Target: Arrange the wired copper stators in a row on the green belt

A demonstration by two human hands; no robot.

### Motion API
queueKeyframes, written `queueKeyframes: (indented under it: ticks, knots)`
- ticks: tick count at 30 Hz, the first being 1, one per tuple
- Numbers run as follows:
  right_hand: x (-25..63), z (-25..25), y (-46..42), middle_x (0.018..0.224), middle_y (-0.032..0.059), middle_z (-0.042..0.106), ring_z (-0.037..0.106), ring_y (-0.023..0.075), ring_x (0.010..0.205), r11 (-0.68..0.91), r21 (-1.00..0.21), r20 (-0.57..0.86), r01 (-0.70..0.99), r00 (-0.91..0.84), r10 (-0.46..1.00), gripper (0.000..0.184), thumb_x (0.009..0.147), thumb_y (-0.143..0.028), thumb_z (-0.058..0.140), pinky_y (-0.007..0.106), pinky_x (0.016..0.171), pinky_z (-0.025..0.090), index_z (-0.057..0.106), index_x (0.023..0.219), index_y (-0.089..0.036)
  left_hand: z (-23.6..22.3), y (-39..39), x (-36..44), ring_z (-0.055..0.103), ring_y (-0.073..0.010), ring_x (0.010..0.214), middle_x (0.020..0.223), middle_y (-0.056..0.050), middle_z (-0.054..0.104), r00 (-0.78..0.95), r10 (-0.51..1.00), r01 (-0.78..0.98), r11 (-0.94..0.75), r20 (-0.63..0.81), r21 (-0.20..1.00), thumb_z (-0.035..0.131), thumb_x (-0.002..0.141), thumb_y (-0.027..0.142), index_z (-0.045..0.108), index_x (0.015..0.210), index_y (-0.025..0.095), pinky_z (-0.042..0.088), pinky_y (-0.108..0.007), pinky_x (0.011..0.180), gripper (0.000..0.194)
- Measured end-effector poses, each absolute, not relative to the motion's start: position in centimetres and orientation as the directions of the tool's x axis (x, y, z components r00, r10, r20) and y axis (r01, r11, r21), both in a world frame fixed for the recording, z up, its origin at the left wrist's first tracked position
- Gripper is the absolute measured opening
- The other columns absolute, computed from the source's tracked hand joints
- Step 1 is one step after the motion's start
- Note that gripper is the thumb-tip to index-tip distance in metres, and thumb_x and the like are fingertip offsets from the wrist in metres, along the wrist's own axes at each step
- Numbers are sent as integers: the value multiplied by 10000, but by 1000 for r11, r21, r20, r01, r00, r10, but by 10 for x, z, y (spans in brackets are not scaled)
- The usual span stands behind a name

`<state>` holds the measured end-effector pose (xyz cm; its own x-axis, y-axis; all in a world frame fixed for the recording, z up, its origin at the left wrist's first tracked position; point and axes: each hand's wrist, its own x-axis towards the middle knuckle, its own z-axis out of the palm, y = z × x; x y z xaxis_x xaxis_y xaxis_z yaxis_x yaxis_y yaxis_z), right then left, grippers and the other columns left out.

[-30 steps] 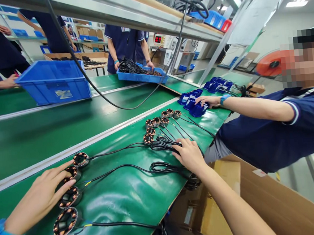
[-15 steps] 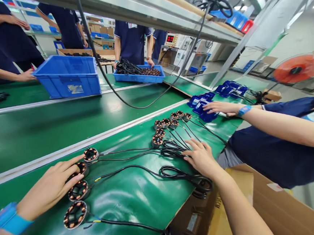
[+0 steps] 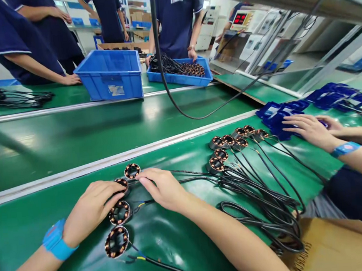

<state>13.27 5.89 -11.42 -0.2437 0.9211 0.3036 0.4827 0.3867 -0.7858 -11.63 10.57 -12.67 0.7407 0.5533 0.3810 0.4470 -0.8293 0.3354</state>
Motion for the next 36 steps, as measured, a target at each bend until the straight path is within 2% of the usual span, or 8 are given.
queueKeyframes:
  ticks: [4,9,12,16,21,26,32,36]
  knots:
    - [123,-124,69,1091,65,726,672,185,1018,348,-799,248,491,-258,934,290,1053,-284,450,311,931,503,714,1103,-175,-129,116,-119,586,-122,1049,1166,45,673,783,524,400,-837,336,373,496,1038,182,583,1202,243,375,-272,952,196]
    - [125,-121,58,924,31,715,625,154,775,152,-863,-13,482,-322,947,234,1007,-281,508,280,738,457,721,1045,-194,-124,126,-120,603,-111,1002,1116,58,672,854,454,306,-833,254,461,440,1049,174,645,1137,296,401,-270,857,255]
    - [126,-133,60,886,30,694,573,136,731,-122,-972,-181,200,-308,934,238,946,-388,613,256,676,413,698,986,-170,-125,130,-120,612,-120,993,1128,42,668,869,434,295,-840,238,456,435,1040,154,675,1159,332,419,-274,844,321]
    - [124,-147,64,846,30,674,450,79,614,-340,-924,-299,-177,-221,928,373,860,-511,715,218,593,339,655,886,-144,-129,129,-120,627,-130,983,1144,23,671,884,419,294,-843,207,450,443,1025,126,683,1197,351,450,-281,835,371]
    - [135,-130,66,824,37,698,590,133,718,-107,-989,-128,106,-210,969,324,959,-460,605,249,662,427,704,907,-156,-125,125,-122,609,-113,1092,1230,39,638,864,452,296,-812,222,502,448,1003,84,662,1220,354,479,-246,923,407]
    - [156,-121,81,918,26,722,648,165,849,163,-877,155,453,-54,986,301,1016,-407,523,277,766,460,719,980,-181,-112,142,-102,564,-115,1208,1294,23,628,842,464,297,-825,275,480,489,1037,191,566,1318,280,453,-241,1040,304]
    - [158,-143,96,829,12,689,590,115,649,45,-921,-47,387,-227,973,502,1070,-491,356,256,679,442,706,925,-162,-116,167,-78,625,-152,1030,1215,-4,653,906,391,304,-870,165,389,415,1051,198,542,1256,241,449,-328,919,245]
    - [150,-148,100,819,9,652,494,106,638,-38,-967,-82,252,-165,983,387,1012,-442,444,244,627,372,698,931,-162,-119,168,-88,618,-160,979,1166,-7,649,919,375,317,-886,121,340,394,1057,184,539,1226,249,395,-327,848,232]
